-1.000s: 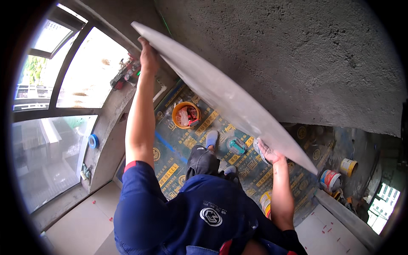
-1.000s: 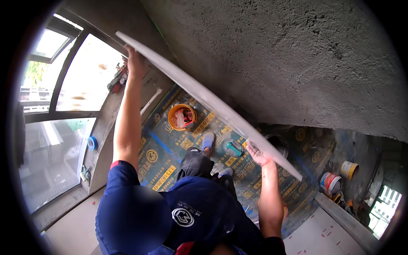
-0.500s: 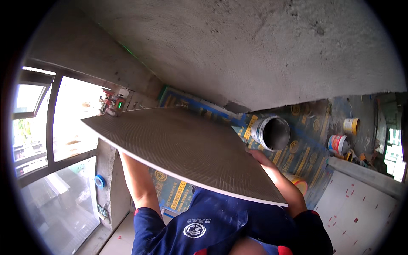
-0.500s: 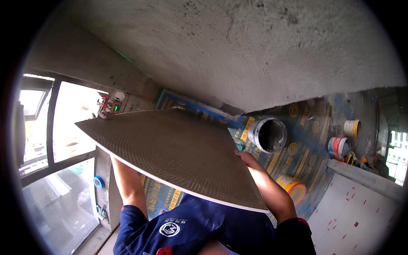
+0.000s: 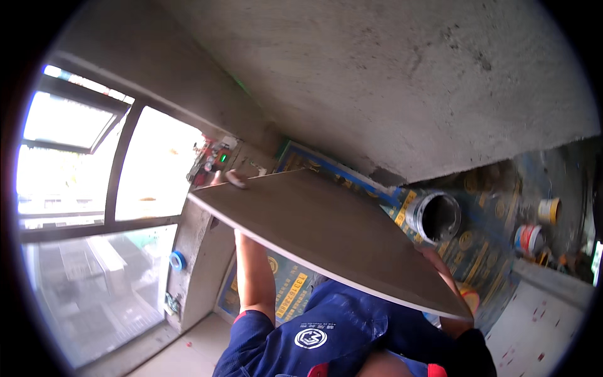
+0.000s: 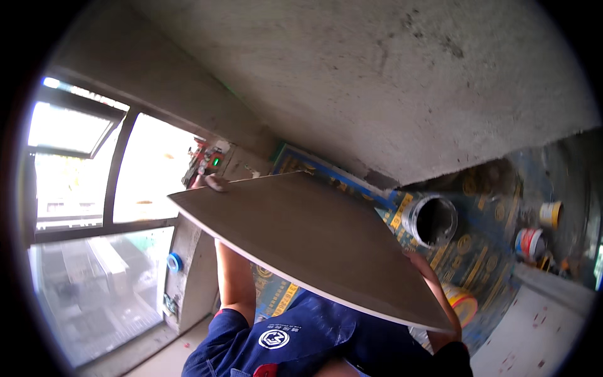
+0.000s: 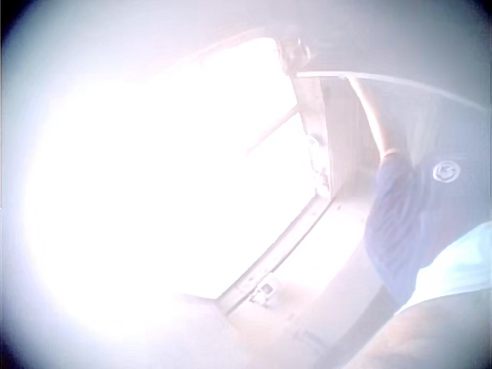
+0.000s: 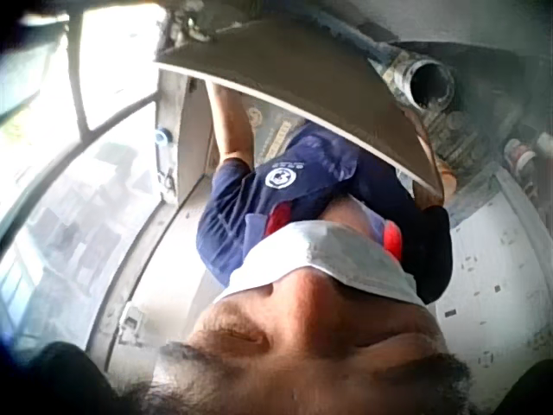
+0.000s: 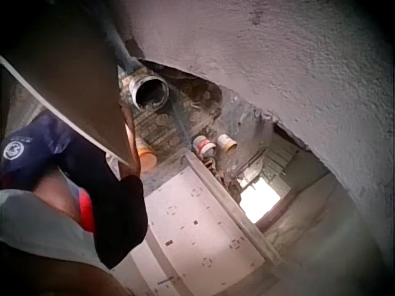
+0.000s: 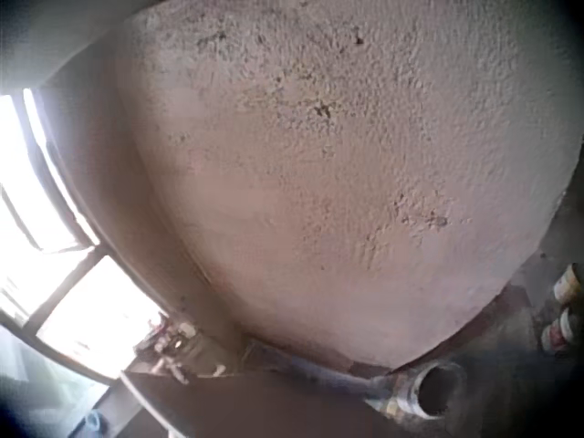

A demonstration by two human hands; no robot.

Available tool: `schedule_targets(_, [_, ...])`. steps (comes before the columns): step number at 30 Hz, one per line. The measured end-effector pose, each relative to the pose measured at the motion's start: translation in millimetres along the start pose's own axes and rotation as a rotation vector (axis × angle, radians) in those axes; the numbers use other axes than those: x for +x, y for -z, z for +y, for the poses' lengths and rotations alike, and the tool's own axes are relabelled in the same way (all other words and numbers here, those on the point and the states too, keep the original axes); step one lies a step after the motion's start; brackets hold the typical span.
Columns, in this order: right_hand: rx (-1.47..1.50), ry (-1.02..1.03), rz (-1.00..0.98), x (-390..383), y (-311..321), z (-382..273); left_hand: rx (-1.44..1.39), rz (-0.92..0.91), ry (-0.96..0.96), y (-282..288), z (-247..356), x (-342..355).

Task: The person uses a laser level to align a small tile piece, applies adhesive to the wall with a trowel, and then applies adhesive to the back of a large tile on the floor using a notched trowel.

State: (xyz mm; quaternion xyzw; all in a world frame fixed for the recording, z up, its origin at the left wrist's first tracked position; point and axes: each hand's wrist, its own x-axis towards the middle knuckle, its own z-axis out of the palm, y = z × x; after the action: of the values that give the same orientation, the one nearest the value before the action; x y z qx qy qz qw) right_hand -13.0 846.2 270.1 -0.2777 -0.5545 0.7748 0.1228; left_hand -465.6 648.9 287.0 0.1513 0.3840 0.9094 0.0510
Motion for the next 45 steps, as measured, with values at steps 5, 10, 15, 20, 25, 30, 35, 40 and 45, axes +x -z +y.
schedule_targets(5, [0.489,-0.429,0.253,-48.4,28.8,19.4,0.125,0.201,0.472,-64.6,17.1,-31.1])
schedule_targets(10, [0.136,-0.857,0.292,-59.0,107.7,64.0,0.055,0.147,0.590,-124.5,33.1,-68.3])
schedule_targets(15, [0.194,-0.517,0.484,-124.4,59.2,6.8,0.017,0.096,0.542,-144.6,76.0,-88.6])
schedule_targets(20, [0.157,-0.521,0.432,-166.9,82.9,-8.7,0.049,0.152,0.445,-152.0,105.6,-114.1])
schedule_targets(25, [0.095,-0.615,0.510,-214.8,105.7,-4.4,0.463,0.138,0.200,-133.4,98.4,-140.9])
schedule_targets(30, [0.047,-0.761,0.530,-234.7,108.6,-7.4,-0.135,-0.191,0.571,-45.9,145.1,-134.3])
schedule_targets(35, [0.050,-0.952,0.625,-255.2,106.4,6.3,-0.156,-0.224,0.467,11.4,126.7,-146.4])
schedule_targets(40, [0.009,-1.088,0.596,-244.5,93.8,30.8,-0.237,-0.941,0.168,26.9,101.1,-130.6])
schedule_targets(45, [-0.067,-1.131,0.598,-236.8,68.9,57.2,-0.186,-0.660,0.081,34.2,111.3,-158.3])
